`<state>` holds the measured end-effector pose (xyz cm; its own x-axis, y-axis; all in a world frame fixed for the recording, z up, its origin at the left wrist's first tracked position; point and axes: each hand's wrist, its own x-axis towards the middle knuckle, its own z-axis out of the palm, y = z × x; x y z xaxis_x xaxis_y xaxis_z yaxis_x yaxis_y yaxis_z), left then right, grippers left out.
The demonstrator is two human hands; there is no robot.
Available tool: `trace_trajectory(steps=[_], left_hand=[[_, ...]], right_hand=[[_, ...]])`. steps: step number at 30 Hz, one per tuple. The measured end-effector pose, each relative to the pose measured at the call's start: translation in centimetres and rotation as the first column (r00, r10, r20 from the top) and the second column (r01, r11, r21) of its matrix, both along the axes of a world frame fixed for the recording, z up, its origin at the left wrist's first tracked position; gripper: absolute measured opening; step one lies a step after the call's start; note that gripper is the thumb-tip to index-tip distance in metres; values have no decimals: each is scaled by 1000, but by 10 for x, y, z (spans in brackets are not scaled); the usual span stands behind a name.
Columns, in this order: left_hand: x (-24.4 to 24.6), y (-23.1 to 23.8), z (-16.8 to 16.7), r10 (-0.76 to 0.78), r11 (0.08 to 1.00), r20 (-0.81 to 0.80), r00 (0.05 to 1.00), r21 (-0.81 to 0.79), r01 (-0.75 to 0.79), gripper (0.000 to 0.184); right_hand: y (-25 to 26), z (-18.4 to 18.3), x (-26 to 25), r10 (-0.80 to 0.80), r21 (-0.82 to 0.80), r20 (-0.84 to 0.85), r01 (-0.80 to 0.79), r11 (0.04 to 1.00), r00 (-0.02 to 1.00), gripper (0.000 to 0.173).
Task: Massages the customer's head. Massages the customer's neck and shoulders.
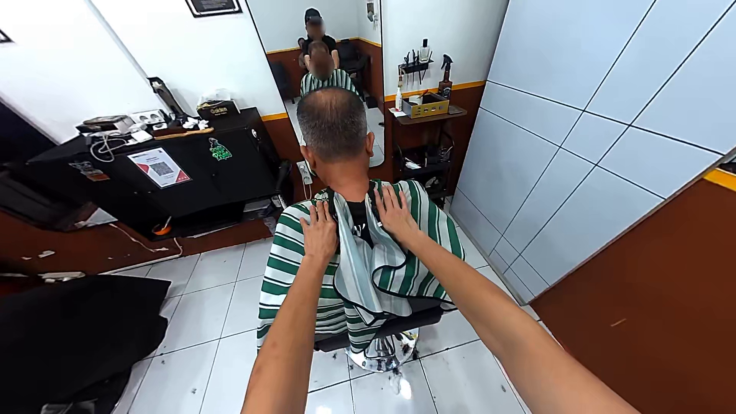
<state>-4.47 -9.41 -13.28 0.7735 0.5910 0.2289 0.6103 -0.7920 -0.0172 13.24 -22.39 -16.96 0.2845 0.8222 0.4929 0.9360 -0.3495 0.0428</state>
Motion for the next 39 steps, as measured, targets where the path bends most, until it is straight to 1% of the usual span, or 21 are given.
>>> trace_trajectory(steps=[2,5,6,8,9,10,12,15,17,18,20,21,22,24,27,29,31,32,35,38,39], left_hand=[[-4,0,-15,-33,999,36,999,32,31,65],[-5,-4,-39,-62,992,87,994,115,52,79],[-4,-5,-42,-55,991,87,995,128,44,81],[-1,-5,-40,-43,991,86,995,134,31,81],[0,-5,-38,-42,992,94,995,126,30,79],[-1,-3,-34,-47,993,100,994,113,35,77],[-4,3,-26,-55,996,94,994,70,49,74],[-5,9,-23,-69,997,149,986,46,63,76],[-8,11,-33,-105,993,194,975,73,93,77],[-8,11,-38,-116,990,182,976,95,100,82],[-8,5,-45,-103,988,103,989,124,90,92],[-7,2,-47,-85,987,67,994,139,75,93],[-6,1,-48,-68,986,49,996,155,60,92],[-3,2,-48,-58,985,65,996,165,47,85],[-4,7,-41,-89,989,117,989,125,74,75],[-6,11,-33,-73,994,106,992,85,64,70],[-4,11,-28,-57,996,102,993,68,51,67],[-4,10,-29,-55,996,94,994,71,48,69],[-6,7,-45,-83,989,76,994,126,73,84],[-4,3,-49,-76,982,58,995,180,64,78],[-4,4,-46,-73,983,57,996,171,62,77]], right_hand=[[-2,12,3,3,-67,-40,-6,998,999,68],[-2,23,13,16,-46,-77,-20,999,997,54],[-1,25,15,13,-49,-111,-19,999,994,55],[-2,22,17,34,-23,-161,-39,999,986,64],[-3,18,18,62,10,-149,-61,998,987,65],[-3,11,18,89,41,-114,-85,996,989,61],[2,-11,16,88,128,52,-94,987,995,55],[5,-12,10,44,121,132,-60,991,990,55],[4,-6,9,44,82,101,-52,995,994,55],[5,-4,14,52,83,89,-60,995,995,54],[4,3,22,70,62,10,-71,996,997,55],[4,8,24,75,43,-50,-73,996,996,56],[4,12,25,83,37,-100,-80,996,991,58],[5,12,24,100,57,-130,-93,994,987,57],[-1,-3,15,93,69,-3,-93,993,996,60],[2,-11,7,68,85,75,-75,994,995,63],[6,-12,7,33,97,125,-45,994,992,60],[5,-8,7,29,78,111,-38,996,993,60],[4,7,15,47,36,4,-47,998,999,61],[4,15,22,77,55,-130,-70,996,988,62],[4,14,21,86,63,-139,-78,995,987,64]])
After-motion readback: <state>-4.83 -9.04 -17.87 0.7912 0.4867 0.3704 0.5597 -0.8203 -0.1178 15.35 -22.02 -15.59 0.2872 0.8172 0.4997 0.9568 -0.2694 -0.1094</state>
